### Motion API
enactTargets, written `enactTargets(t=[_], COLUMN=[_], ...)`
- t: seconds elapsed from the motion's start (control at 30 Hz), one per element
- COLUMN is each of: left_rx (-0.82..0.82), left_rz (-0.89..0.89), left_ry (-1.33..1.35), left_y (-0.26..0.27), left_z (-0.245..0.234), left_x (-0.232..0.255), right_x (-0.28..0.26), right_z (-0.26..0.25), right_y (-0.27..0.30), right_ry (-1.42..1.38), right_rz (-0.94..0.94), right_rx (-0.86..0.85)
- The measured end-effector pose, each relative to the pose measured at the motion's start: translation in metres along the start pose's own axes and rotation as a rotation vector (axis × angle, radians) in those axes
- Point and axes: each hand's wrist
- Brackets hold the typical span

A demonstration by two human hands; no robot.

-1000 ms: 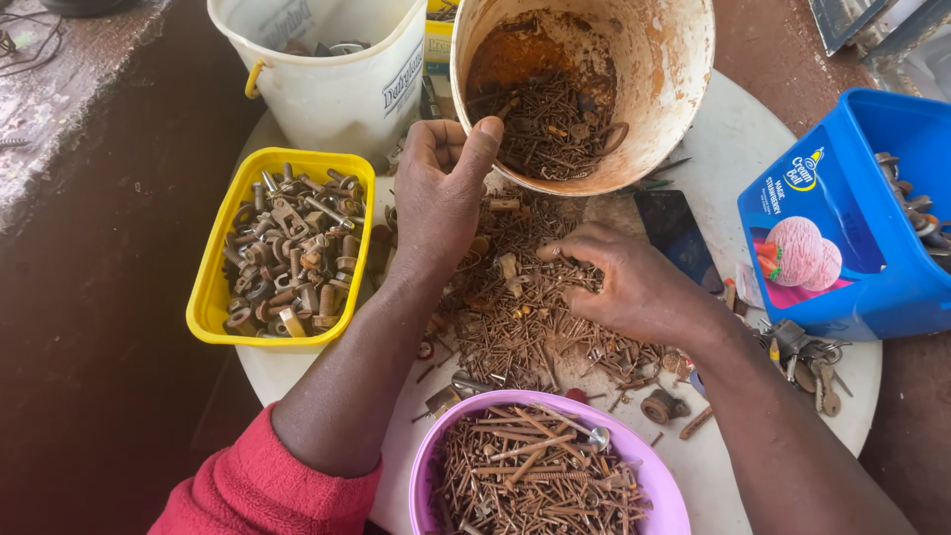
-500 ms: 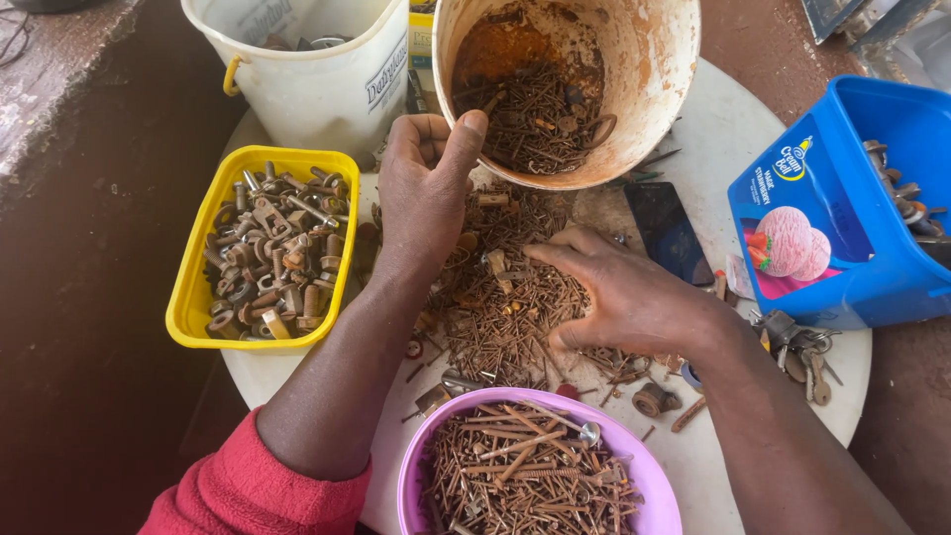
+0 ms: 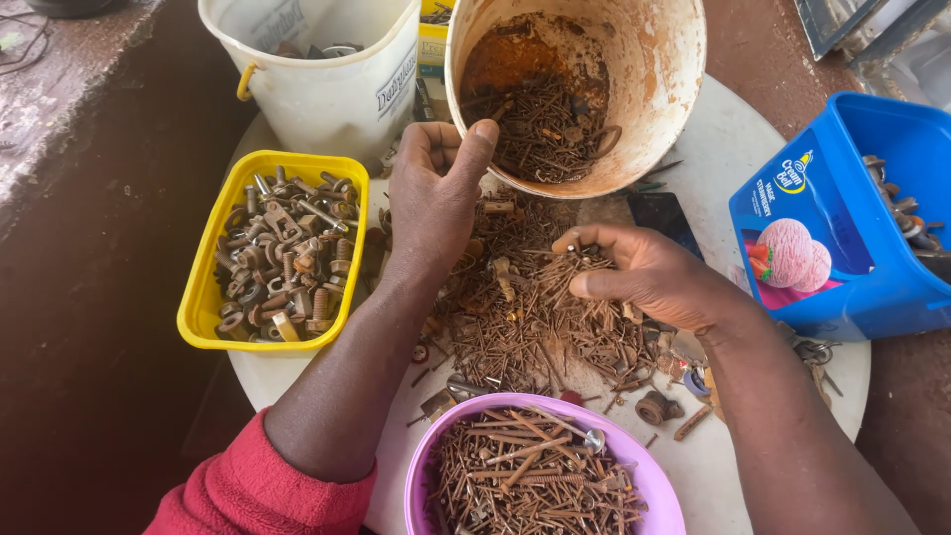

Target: Sorting through a pile of rusty nails and metal components on a table, placing selected items into containers.

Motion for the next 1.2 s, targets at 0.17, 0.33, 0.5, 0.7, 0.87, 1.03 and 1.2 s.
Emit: enactTargets(t=[0.17,0.33,0.5,0.7,0.87,1.03,1.2], left_rx=[0.012,0.016,-0.016,0.009,-0.006,-0.049,0.007], left_rz=[0.002,-0.001,-0.013,-0.077,-0.171,-0.270,-0.178], left_ry=[0.003,0.018,0.032,-0.030,-0.015,-0.028,-0.032], left_y=[0.001,0.003,0.005,0.003,0.015,0.015,0.010], left_z=[0.001,0.002,0.000,0.001,-0.005,-0.004,0.000], left_x=[0.002,0.004,0.008,0.011,0.051,0.061,0.030], right_x=[-0.002,-0.006,-0.035,-0.050,-0.115,-0.152,-0.182], right_z=[0.001,0.008,0.021,0.023,0.006,-0.026,-0.010], right_y=[0.001,0.005,0.018,0.026,0.019,-0.029,-0.067], right_ry=[-0.373,-0.469,-0.501,-0.442,-0.359,-0.329,0.251], right_rz=[-0.013,-0.021,-0.027,-0.046,-0.100,-0.204,-0.234], right_rx=[0.016,-0.047,-0.074,-0.148,-0.287,-0.264,0.302])
Point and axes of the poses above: each hand's wrist, its own y-axis away from the middle knuckle, its own z-axis out of the palm, x = y × z
